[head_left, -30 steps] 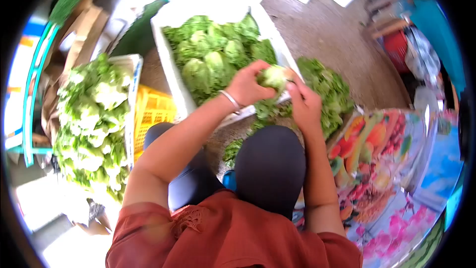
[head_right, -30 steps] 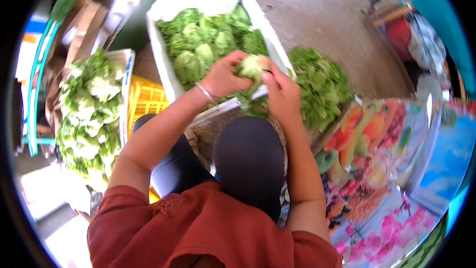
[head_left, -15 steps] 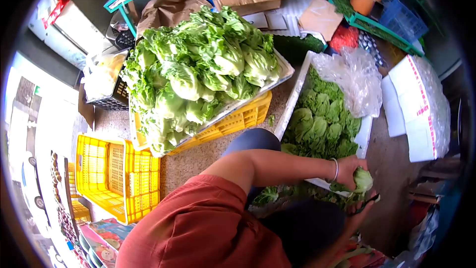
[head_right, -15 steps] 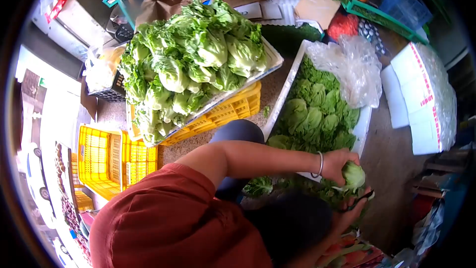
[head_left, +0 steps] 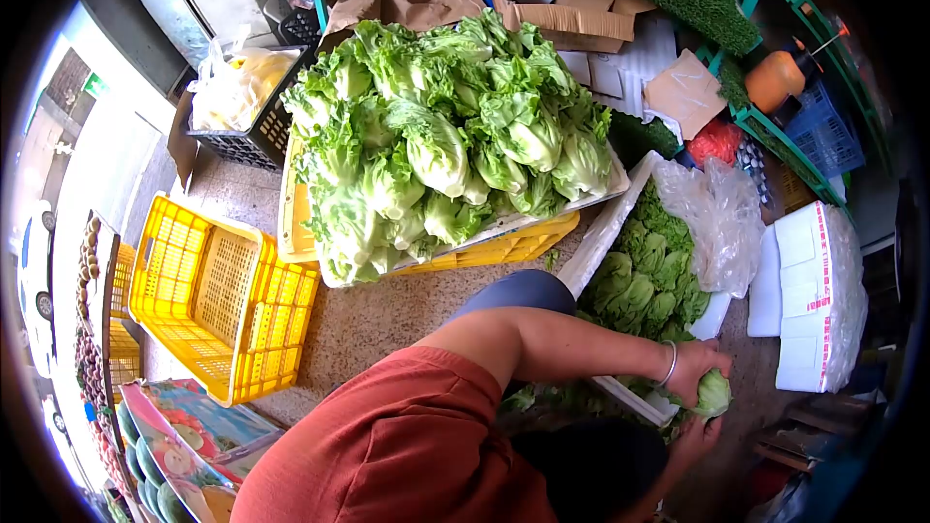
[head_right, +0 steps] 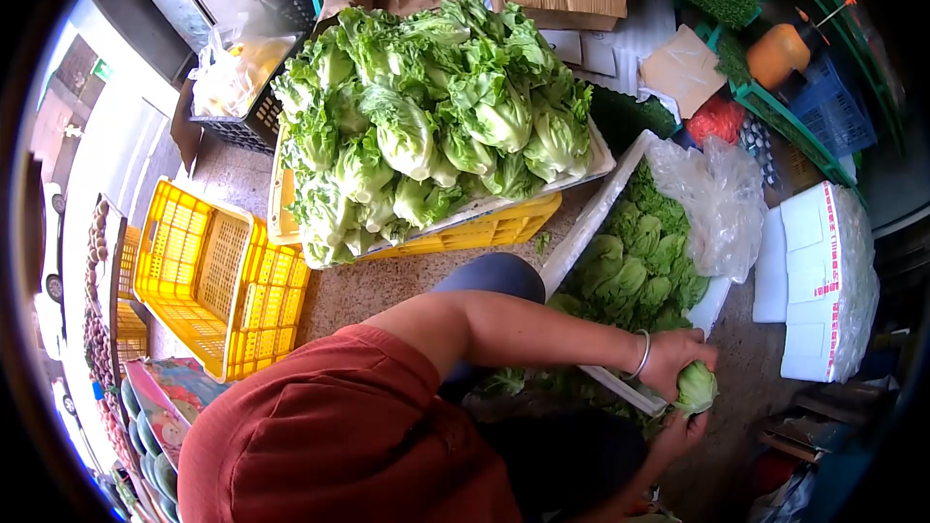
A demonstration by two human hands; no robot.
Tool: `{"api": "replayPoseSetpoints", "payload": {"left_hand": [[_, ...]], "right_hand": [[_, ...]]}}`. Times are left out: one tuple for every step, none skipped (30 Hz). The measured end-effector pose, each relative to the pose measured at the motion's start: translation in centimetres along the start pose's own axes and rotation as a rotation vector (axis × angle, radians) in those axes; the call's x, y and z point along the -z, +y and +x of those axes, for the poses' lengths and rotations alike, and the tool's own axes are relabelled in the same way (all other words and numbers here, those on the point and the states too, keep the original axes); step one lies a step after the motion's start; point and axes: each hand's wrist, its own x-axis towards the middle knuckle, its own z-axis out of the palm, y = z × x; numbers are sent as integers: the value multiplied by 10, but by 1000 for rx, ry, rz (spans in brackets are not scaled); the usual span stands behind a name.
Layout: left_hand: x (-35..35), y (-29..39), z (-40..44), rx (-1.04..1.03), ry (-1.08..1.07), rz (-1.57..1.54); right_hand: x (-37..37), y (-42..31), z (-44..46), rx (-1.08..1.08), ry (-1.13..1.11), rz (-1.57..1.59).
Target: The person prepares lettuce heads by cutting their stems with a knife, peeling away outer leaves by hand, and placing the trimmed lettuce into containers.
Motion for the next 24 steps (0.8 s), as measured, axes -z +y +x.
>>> {"api": "replayPoseSetpoints", "payload": {"left_hand": [[4,2,0,-1,7,0],[9,5,0,9,-22,-18],[12,7,0,19,-53,-34],[12,6,1,19,-51,-33],[11,4,1,8,-19,-52],[10,3,0,-1,11,-71],[11,3,0,1,11,-70],[12,3,-1,20,-8,-83],[14,3,-1,37,-26,-96],[15,5,-1,36,-26,-97],[16,8,-1,75,-17,-81],[17,11,-1,114,-9,-65],[19,12,-1,110,-15,-67],[24,12,1,140,60,-61],[30,11,4,170,135,-55],[43,17,6,159,203,2],[62,27,9,148,267,61],[85,38,13,128,335,159],[111,36,18,-84,500,329],[143,42,18,-153,564,423],[176,45,17,-179,596,661],[209,47,17,-200,644,900],[245,41,13,-230,634,1022],[276,40,6,-246,641,1102]], "right_hand": [[-2,-1,1,3,-6,-3],[-4,-1,3,16,16,-26],[-6,-1,5,29,40,-47],[-10,-5,4,31,38,-46],[-15,-8,3,41,36,8],[-18,-10,2,50,34,63],[-17,-7,2,48,34,64],[-15,-3,3,47,29,40],[-13,-1,4,49,25,16],[-15,-3,4,50,26,16],[-17,-5,3,77,82,22],[-19,-8,1,103,141,28],[-18,-13,-2,105,148,27],[-15,-21,-3,16,269,87],[-13,-30,-5,-73,391,149],[-18,-43,-11,-65,485,126],[-7,-35,-8,-65,498,131],[15,-20,-7,-103,531,103],[40,-3,-11,-146,569,71],[63,14,-22,-60,530,-208],[85,31,-32,32,521,-486],[108,46,-40,135,463,-802],[131,62,-46,226,387,-1118],[149,78,-49,0,408,-854]]}}
